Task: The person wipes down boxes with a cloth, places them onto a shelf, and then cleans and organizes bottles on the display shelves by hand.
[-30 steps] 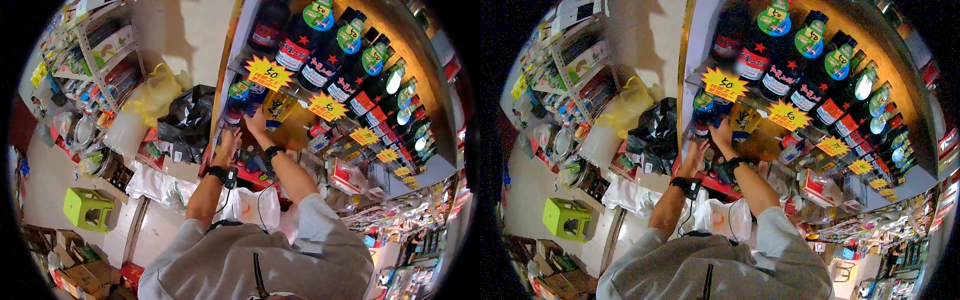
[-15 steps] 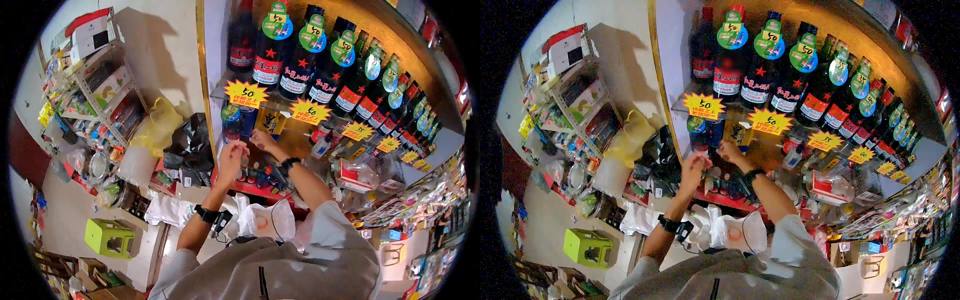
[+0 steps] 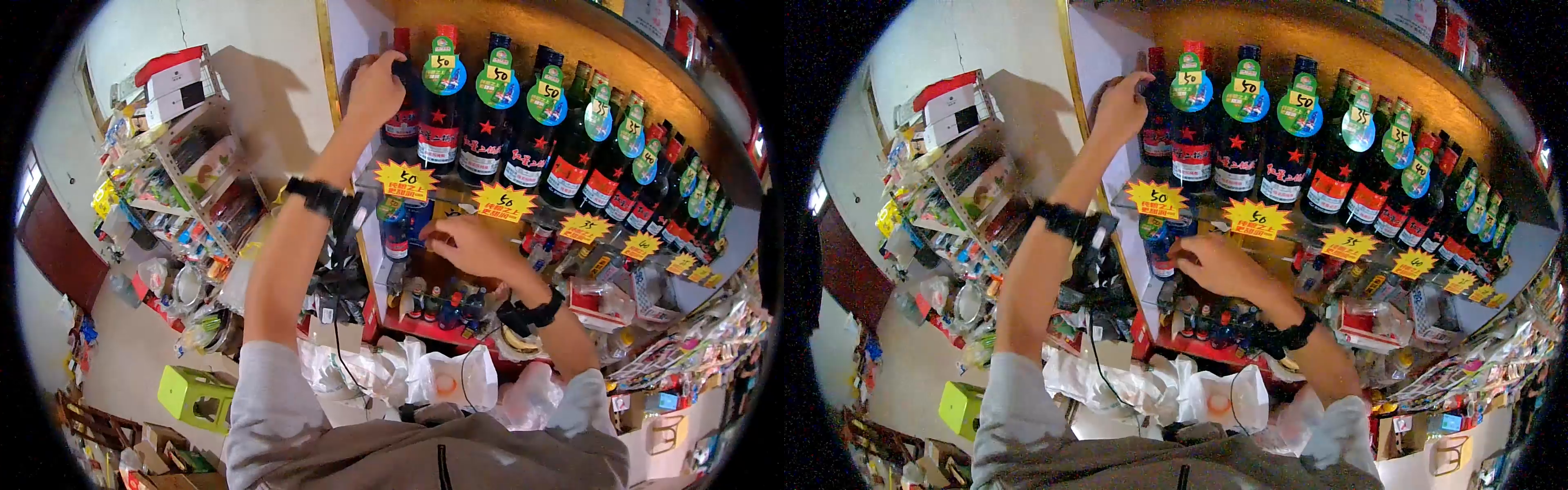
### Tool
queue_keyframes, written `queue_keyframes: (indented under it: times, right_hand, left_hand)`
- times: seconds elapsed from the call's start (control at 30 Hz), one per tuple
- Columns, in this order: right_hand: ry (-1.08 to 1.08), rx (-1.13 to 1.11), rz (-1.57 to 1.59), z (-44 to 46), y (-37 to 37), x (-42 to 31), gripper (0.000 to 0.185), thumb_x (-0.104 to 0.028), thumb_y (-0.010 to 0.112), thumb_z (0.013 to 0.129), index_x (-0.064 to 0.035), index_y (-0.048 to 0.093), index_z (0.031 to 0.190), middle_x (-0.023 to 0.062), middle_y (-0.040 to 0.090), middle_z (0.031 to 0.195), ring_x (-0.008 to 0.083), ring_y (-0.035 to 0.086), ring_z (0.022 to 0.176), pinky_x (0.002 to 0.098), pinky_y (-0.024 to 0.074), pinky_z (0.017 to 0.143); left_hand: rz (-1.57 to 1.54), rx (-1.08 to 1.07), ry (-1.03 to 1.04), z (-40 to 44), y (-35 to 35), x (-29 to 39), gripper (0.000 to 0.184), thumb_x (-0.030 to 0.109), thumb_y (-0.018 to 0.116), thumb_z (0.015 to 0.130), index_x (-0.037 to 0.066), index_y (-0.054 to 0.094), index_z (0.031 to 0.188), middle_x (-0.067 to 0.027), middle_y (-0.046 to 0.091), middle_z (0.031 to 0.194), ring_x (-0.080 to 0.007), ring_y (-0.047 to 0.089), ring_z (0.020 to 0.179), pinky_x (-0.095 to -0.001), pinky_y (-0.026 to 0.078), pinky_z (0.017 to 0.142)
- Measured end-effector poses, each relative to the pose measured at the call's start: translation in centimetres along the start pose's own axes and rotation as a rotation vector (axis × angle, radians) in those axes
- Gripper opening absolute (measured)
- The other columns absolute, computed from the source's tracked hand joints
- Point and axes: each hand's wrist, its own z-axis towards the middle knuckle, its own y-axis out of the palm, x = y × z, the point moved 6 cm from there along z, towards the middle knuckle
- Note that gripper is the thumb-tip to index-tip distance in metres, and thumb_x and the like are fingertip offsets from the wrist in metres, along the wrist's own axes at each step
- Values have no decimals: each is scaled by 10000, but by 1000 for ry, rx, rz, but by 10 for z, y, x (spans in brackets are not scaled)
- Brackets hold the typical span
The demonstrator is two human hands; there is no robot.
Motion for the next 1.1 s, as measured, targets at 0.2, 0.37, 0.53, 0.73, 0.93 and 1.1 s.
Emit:
queue_keyframes:
  times: [0.2, 0.37, 0.53, 0.73, 0.93, 1.1]
  right_hand:
    - [20, 251, 105, 10, -59, -6, 183, -124, 638, 966, 7, 660, 1091, 130, 701, 850, 194, 709, 758, 333, 551, 679]
    - [67, 260, 108, 19, -96, -6, 168, -106, 620, 982, 25, 644, 1085, 101, 704, 836, 151, 704, 734, 307, 555, 673]
    - [80, 298, 226, 19, -107, -13, 190, -130, 653, 938, 2, 673, 1073, 160, 726, 843, 236, 735, 747, 366, 566, 673]
    - [137, 193, 214, 18, -92, -12, 186, -111, 615, 984, 16, 633, 1119, 86, 696, 881, 135, 688, 757, 297, 559, 688]
    - [115, 187, 176, 23, -79, -11, 205, -110, 623, 982, 20, 630, 1140, 76, 694, 924, 127, 681, 802, 302, 561, 673]
    - [42, 213, 174, 29, -68, -9, 208, -113, 629, 980, 26, 636, 1136, 88, 703, 973, 149, 686, 830, 316, 575, 673]
  left_hand:
    - [249, -76, 22, 46, 47, -33, 576, 116, 561, 848, 104, 540, 1424, -258, 567, 1369, -433, 556, 1250, -479, 458, 1067]
    - [226, -218, 1, 74, 72, -45, 490, 171, 563, 887, 74, 575, 1367, -273, 598, 1333, -435, 586, 1218, -485, 483, 1040]
    - [165, -243, 22, 77, 79, -47, 425, 236, 594, 905, 66, 618, 1293, -282, 639, 1262, -446, 627, 1150, -512, 514, 989]
    - [245, -180, 6, 67, 73, -42, 444, 236, 620, 865, 30, 627, 1258, -275, 638, 1269, -459, 627, 1146, -522, 530, 960]
    - [272, -372, -169, 58, 68, -48, 527, 202, 657, 819, 108, 603, 1334, -281, 571, 1358, -442, 543, 1280, -496, 483, 1053]
    - [238, -235, 17, 58, 79, -63, 642, 303, 678, 802, 133, 569, 1412, -308, 428, 1472, -475, 453, 1350, -488, 443, 1107]
